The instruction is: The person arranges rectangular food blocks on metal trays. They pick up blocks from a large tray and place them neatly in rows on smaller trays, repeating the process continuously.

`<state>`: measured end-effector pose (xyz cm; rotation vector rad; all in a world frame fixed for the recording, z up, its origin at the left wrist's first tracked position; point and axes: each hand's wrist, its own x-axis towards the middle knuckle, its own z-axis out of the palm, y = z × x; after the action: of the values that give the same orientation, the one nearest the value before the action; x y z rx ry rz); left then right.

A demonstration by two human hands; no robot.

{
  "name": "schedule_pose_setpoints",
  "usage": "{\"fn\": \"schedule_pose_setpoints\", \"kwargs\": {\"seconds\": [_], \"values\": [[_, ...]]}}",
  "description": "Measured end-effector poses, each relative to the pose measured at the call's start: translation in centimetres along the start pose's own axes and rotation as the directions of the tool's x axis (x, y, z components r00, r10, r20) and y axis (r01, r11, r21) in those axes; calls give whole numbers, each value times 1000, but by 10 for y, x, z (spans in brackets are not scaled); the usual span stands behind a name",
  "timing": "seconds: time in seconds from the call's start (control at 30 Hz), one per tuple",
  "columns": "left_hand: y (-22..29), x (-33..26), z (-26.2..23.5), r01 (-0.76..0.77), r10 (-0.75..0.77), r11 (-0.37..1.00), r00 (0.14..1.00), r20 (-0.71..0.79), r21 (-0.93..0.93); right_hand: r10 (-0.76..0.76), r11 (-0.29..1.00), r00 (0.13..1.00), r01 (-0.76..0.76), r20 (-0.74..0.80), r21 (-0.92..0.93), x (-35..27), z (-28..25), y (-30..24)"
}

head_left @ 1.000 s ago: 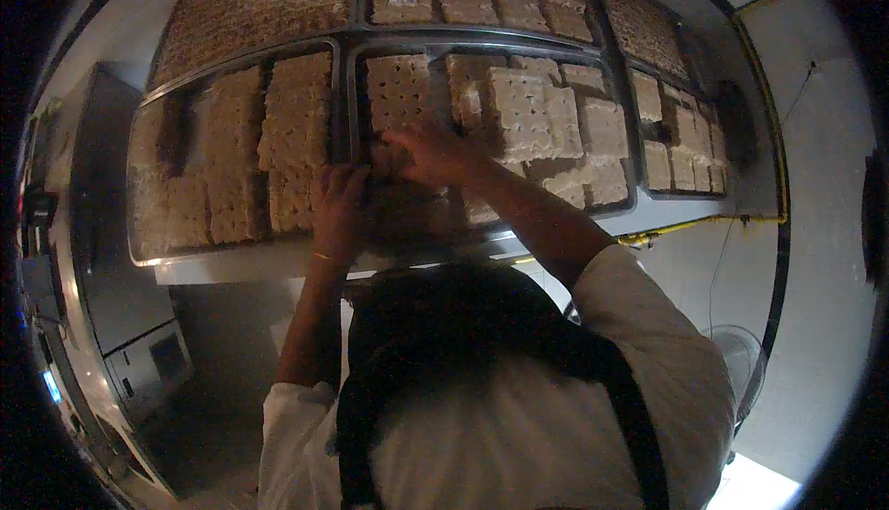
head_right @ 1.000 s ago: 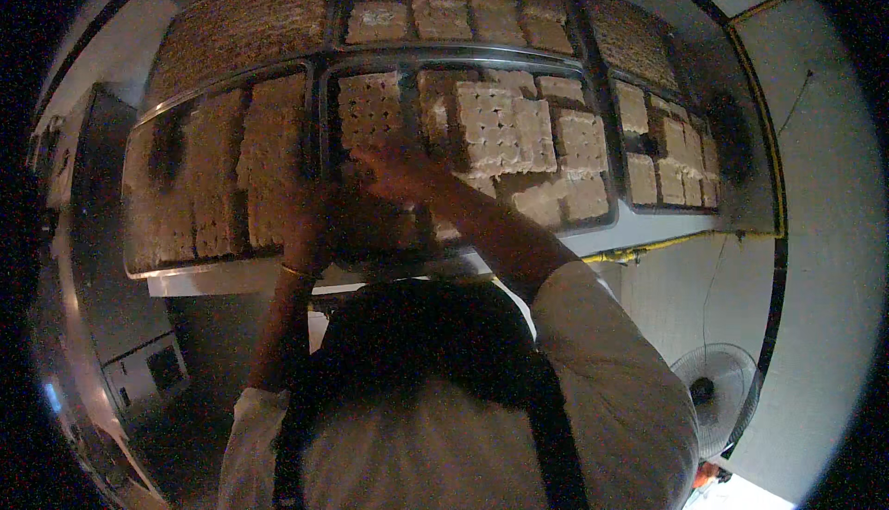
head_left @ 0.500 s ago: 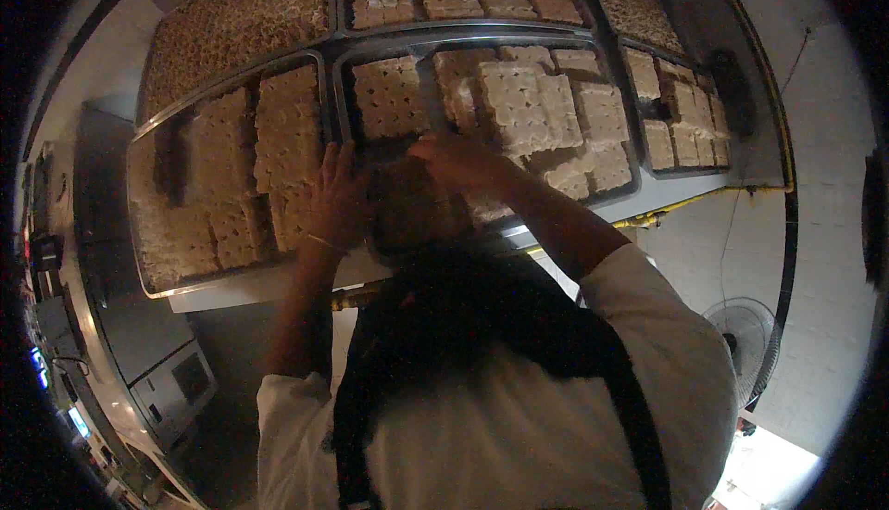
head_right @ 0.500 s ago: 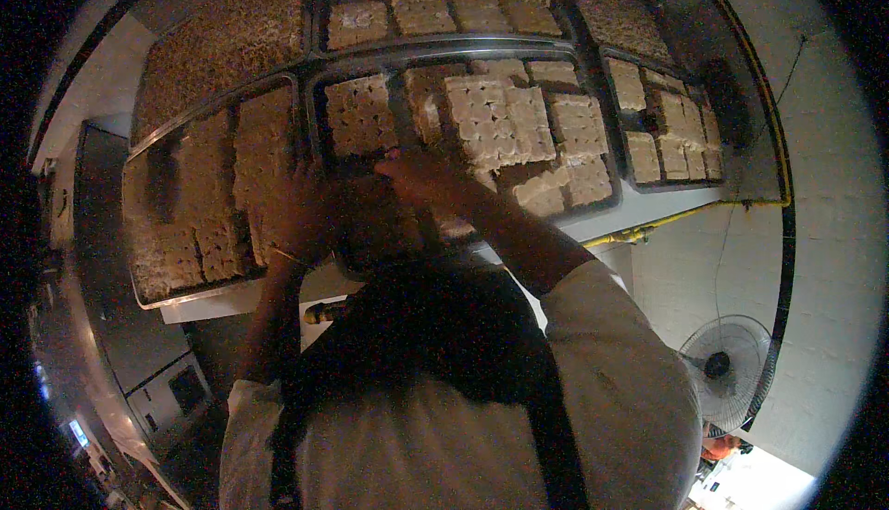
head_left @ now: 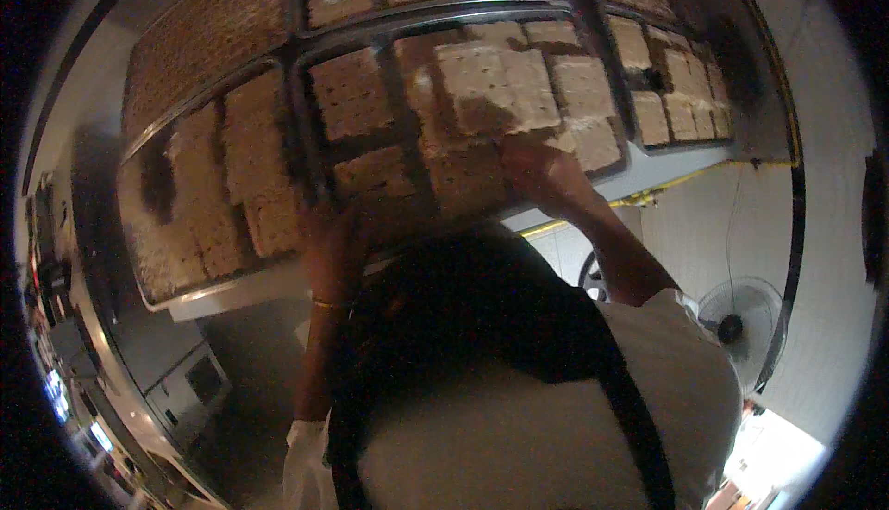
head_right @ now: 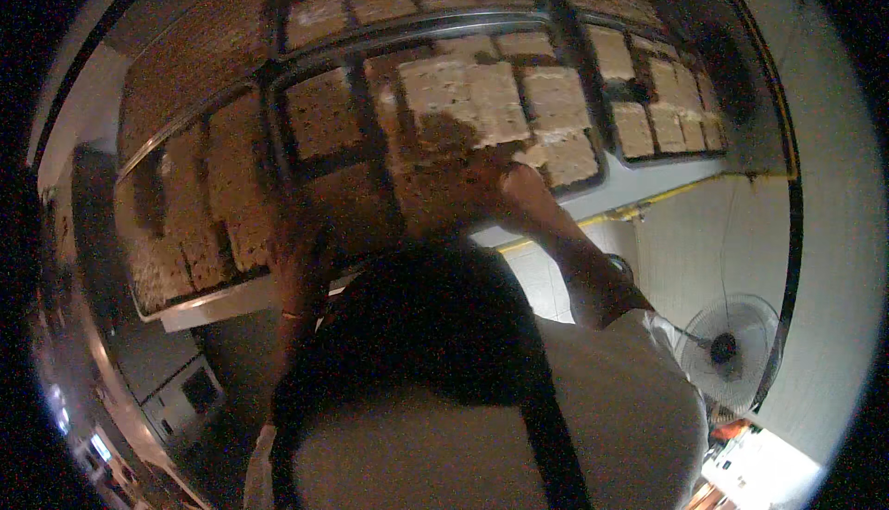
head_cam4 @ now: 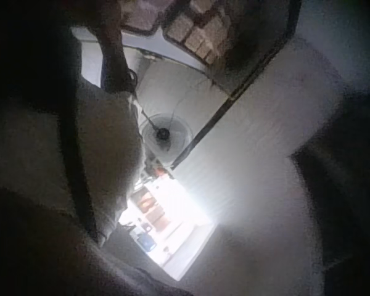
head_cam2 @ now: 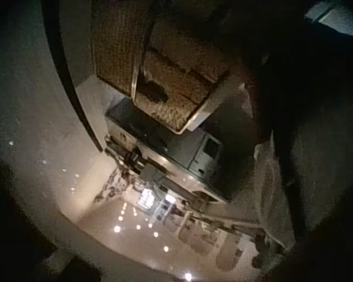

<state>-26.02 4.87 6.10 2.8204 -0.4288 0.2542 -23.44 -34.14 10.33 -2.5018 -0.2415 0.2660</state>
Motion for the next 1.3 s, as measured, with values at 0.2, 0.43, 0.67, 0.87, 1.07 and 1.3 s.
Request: {"fn": "schedule_pose_setpoints", "kwargs": {"seconds": [0.2,0.43,0.67,0.87,1.07,1.3], "values": [[-5,-11,8,37,-43,968,999,-18,-249,275,939,921,-318,-275,-129,-56,-48,79],[8,-23,13,54,-68,981,995,-69,-184,-371,745,922,223,-113,-629,-27,-23,87],[5,-89,-20,355,-372,924,921,-118,-146,-214,973,974,205,-73,-106,-4,-12,21],[-32,-142,-48,489,-519,850,842,-150,-196,-495,864,866,484,-63,-137,13,46,-29],[-108,-223,-67,605,-624,778,774,-104,-169,-451,890,893,450,4,-76,28,104,-131],[-267,-329,-101,823,-852,441,510,122,-359,-389,918,917,378,91,120,52,235,-283]]}}
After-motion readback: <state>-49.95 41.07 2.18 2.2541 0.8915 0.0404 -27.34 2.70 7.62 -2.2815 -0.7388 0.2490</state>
